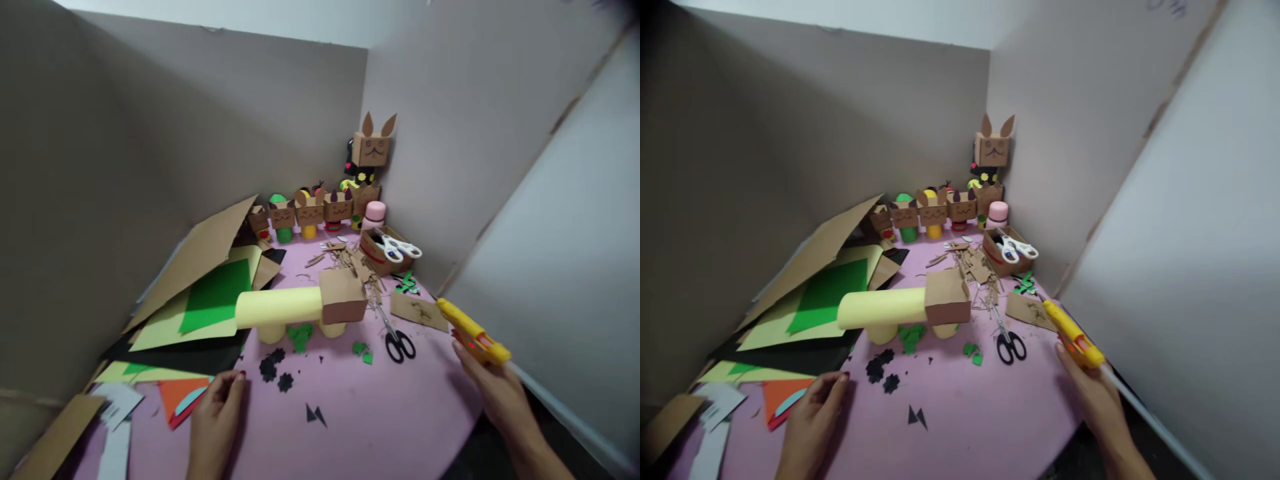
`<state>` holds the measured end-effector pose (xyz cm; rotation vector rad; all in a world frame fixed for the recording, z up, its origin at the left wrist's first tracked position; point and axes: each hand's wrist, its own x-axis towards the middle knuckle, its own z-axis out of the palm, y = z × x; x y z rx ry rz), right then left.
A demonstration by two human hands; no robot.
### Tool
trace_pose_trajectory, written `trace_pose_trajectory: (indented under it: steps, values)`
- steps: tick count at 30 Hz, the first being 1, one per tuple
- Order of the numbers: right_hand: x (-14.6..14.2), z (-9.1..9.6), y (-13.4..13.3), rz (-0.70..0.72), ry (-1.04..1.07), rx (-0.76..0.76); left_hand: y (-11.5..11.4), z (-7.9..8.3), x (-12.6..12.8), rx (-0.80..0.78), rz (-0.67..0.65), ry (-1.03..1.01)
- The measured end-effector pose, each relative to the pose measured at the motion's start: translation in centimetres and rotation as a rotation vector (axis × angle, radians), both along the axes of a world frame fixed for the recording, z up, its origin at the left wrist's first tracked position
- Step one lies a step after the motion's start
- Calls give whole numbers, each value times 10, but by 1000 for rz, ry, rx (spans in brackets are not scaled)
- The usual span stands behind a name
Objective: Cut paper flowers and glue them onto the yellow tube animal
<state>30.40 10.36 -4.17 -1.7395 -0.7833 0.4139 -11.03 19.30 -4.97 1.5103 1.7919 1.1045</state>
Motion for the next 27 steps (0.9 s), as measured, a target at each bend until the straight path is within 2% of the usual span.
trace_pose_trajectory:
  steps: [2, 5, 8, 10, 14, 19, 23, 27]
  values:
    - [-8, 11, -9, 180, 167, -20, -4, 0, 2, 30, -5, 40]
    - [-29, 19, -21, 454, 331, -163, -13, 0, 9, 78, -79, 152]
    - [-60, 20, -27, 610, 334, -251, -23, 0, 21, 162, -248, 312]
    - [-83, 19, -26, 683, 299, -277, -27, -1, 29, 228, -317, 427]
    - [-117, 18, -19, 744, 253, -291, -28, -8, 37, 321, -370, 608]
    - [-130, 17, -15, 778, 255, -305, -25, -12, 38, 357, -428, 737]
    - [-128, 15, -16, 750, 230, -310, -23, -3, 42, 450, -454, 766]
    - [-125, 16, -17, 679, 216, -312, -25, 9, 62, 539, -484, 688]
